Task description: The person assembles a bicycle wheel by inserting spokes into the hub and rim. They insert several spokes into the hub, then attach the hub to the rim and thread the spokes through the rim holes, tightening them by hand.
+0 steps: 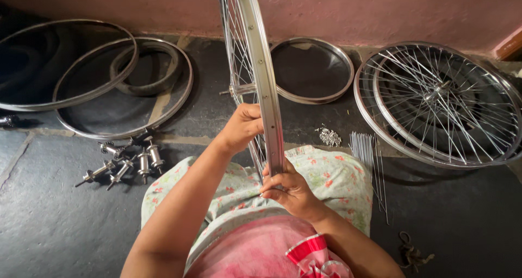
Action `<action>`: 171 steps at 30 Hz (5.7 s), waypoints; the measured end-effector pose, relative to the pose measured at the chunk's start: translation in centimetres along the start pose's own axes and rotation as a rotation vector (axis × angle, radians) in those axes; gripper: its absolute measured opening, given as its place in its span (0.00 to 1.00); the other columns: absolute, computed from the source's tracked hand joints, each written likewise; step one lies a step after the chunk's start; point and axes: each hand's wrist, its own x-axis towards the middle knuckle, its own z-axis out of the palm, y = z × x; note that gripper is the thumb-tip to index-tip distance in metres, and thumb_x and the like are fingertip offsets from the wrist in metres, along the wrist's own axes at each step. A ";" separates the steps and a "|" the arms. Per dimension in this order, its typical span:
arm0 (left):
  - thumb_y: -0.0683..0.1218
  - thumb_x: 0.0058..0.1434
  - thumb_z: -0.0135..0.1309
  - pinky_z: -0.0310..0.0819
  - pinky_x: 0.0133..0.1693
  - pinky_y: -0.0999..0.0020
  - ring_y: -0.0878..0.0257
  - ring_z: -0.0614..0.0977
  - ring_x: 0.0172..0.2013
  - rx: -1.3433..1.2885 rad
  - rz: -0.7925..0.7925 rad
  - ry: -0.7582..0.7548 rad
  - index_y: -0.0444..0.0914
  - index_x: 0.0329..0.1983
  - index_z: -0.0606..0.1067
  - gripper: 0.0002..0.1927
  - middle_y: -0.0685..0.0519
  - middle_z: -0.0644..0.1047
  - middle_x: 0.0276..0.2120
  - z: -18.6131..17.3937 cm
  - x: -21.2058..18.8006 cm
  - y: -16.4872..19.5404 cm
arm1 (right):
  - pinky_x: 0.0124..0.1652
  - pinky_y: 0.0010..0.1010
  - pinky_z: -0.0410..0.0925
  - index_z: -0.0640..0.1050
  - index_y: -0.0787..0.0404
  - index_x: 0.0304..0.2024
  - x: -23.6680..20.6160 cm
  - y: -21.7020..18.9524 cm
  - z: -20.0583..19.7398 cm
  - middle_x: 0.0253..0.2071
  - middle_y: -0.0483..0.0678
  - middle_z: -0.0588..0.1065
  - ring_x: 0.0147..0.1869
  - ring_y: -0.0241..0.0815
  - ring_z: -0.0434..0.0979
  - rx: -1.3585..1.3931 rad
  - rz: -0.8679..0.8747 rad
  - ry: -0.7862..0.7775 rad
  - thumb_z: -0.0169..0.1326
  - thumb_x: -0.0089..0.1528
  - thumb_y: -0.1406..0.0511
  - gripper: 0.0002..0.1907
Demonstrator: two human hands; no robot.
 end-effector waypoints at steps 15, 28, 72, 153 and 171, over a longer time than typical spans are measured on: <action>0.46 0.65 0.64 0.73 0.42 0.71 0.67 0.79 0.39 -0.172 0.047 0.057 0.34 0.41 0.82 0.10 0.53 0.81 0.40 0.7 -1.7 0.4 | 0.62 0.34 0.66 0.80 0.62 0.43 0.0 -3.5 -2.8 0.61 0.52 0.69 0.63 0.44 0.70 -0.163 -0.091 0.178 0.61 0.63 0.73 0.07; 0.46 0.66 0.63 0.76 0.44 0.69 0.64 0.81 0.42 -0.218 0.045 0.076 0.35 0.42 0.81 0.09 0.52 0.80 0.44 1.8 -1.1 -0.3 | 0.46 0.33 0.70 0.80 0.64 0.46 7.5 -11.4 -2.1 0.44 0.49 0.77 0.45 0.46 0.78 -0.921 -0.381 0.444 0.64 0.62 0.77 0.12; 0.46 0.64 0.65 0.76 0.48 0.68 0.66 0.80 0.43 -0.269 0.009 0.067 0.34 0.50 0.79 0.15 0.54 0.81 0.42 1.2 -2.0 -2.0 | 0.51 0.40 0.75 0.77 0.74 0.45 8.1 -10.3 0.6 0.51 0.56 0.73 0.54 0.55 0.77 -1.294 -0.558 0.339 0.61 0.62 0.78 0.09; 0.50 0.70 0.58 0.76 0.35 0.69 0.66 0.79 0.38 -0.173 -0.074 -0.145 0.34 0.43 0.80 0.14 0.54 0.78 0.39 1.3 -3.7 -1.0 | 0.51 0.36 0.79 0.48 0.52 0.75 2.0 0.6 2.6 0.67 0.59 0.63 0.58 0.46 0.77 -0.033 -0.276 0.404 0.38 0.73 0.77 0.31; 0.52 0.71 0.52 0.60 0.63 0.59 0.57 0.67 0.58 0.315 0.103 -0.003 0.36 0.47 0.79 0.15 0.52 0.75 0.50 2.9 -4.2 0.2 | 0.55 0.40 0.80 0.50 0.56 0.72 2.5 0.4 2.7 0.72 0.57 0.58 0.62 0.46 0.75 -0.038 -0.296 0.413 0.39 0.72 0.76 0.29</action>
